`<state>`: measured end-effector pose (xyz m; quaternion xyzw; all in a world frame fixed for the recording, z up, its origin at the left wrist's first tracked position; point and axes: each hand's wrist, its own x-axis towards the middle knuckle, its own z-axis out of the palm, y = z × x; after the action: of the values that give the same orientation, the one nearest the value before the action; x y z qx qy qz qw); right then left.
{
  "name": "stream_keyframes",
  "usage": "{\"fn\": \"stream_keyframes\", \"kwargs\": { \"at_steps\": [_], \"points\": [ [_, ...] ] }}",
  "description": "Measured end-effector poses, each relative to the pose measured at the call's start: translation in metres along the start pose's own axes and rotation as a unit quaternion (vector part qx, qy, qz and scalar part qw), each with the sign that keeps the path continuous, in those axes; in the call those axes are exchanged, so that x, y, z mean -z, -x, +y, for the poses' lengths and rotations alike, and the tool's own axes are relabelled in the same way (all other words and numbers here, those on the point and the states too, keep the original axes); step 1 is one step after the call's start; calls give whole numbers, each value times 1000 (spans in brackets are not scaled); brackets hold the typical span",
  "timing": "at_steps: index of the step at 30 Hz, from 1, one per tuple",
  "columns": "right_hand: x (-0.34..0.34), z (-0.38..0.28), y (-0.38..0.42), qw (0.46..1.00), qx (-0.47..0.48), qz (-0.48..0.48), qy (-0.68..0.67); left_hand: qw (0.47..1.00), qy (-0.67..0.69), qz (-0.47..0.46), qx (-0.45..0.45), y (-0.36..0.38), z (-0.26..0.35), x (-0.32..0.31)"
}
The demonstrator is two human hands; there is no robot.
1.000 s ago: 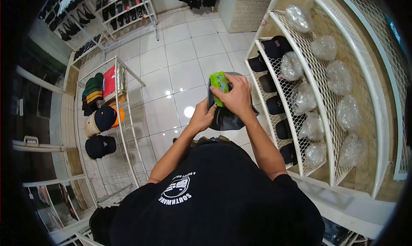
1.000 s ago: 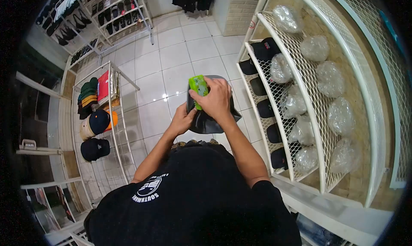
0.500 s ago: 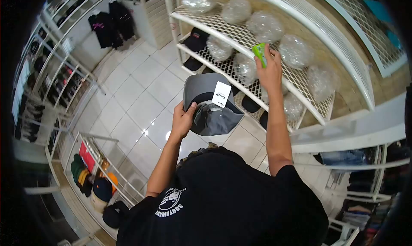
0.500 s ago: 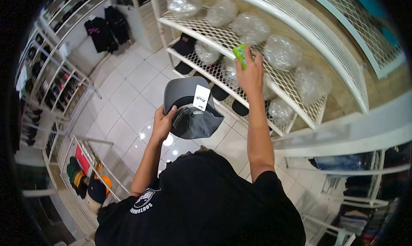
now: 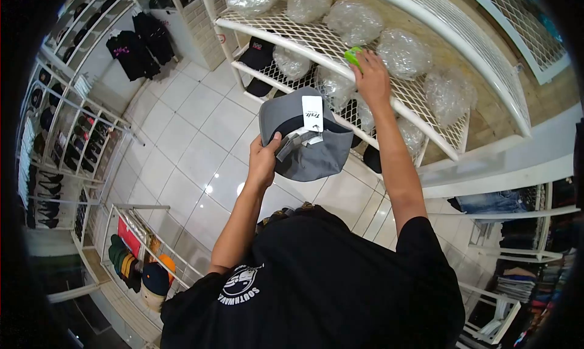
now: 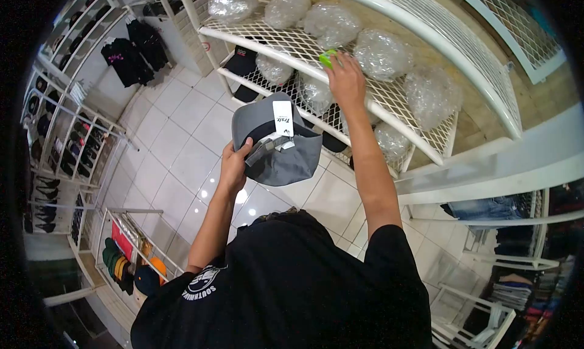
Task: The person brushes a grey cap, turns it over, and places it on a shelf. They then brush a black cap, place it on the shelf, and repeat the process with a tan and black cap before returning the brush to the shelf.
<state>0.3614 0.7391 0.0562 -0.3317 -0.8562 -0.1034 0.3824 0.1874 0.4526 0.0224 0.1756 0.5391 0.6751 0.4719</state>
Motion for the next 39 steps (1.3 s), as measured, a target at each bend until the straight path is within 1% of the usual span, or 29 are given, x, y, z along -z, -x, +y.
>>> {"fn": "stream_keyframes", "kwargs": {
  "at_steps": [2,3,4,6,7,9,10,11,12,14,17,18,20,21,22,23,24,25,26,27,28,29,30,32,34,35,36,38,39],
  "points": [
    [3,-5,2,1000,-11,18,3,1000,1,17,1,1,-1,4],
    [7,-12,1,997,5,64,48,1000,4,25,-1,0,-2,4],
    [20,-25,2,997,8,60,40,999,5,34,0,0,-4,6],
    [55,-58,0,993,1,89,-83,999,-2,44,-14,-2,-6,10],
    [65,-78,7,985,-3,62,-158,999,-2,47,-22,-4,-9,13],
    [71,-115,33,950,70,-92,-289,998,-1,49,-29,-2,-9,17],
    [82,-135,37,930,157,-184,-276,998,-2,42,-38,-2,-8,18],
    [79,-151,47,916,179,-229,-275,998,-1,46,-37,0,-6,18],
    [72,-161,55,915,181,-230,-278,998,3,54,-39,0,-4,18],
    [55,-172,66,888,188,-300,-292,997,7,67,-45,1,0,22],
    [36,-184,70,886,186,-298,-302,997,7,74,-31,6,0,38],
    [34,-187,68,881,195,-301,-309,997,-23,74,-11,6,1,46],
    [32,-188,62,835,159,-341,-401,995,-48,89,10,8,2,61],
    [34,-192,59,818,138,-356,-429,995,-51,84,34,11,5,68],
    [37,-197,55,812,146,-360,-435,994,-55,78,56,14,8,75],
    [40,-202,52,764,84,-412,-489,993,-51,90,53,17,4,85],
    [40,-207,50,707,20,-462,-535,978,-167,105,-65,18,-6,96],
    [35,-211,51,692,35,-426,-582,936,-280,118,-180,19,-12,105],
    [32,-216,50,687,43,-430,-584,867,-388,127,-287,21,-19,115],
    [29,-221,48,673,40,-441,-592,907,-342,41,-241,44,16,108],
    [27,-227,46,660,36,-450,-601,907,-341,48,-242,54,30,114],
    [27,-232,45,620,24,-478,-623,946,-285,-39,-146,62,40,123],
    [27,-239,45,617,28,-480,-622,966,-222,-125,-48,69,48,128],
    [25,-253,44,557,47,-487,-671,964,-239,-109,-33,77,57,143],
    [28,-270,40,553,76,-498,-663,934,-229,-273,30,76,63,171],
    [28,-278,39,553,84,-512,-652,934,-157,-319,35,79,62,179],
    [29,-286,37,554,91,-524,-641,935,-157,-317,33,82,63,183],
    [33,-303,36,533,65,-545,-644,925,-195,-325,21,90,63,190],
    [32,-309,38,538,60,-537,-646,941,-165,-288,67,100,74,187]
  ]
}}
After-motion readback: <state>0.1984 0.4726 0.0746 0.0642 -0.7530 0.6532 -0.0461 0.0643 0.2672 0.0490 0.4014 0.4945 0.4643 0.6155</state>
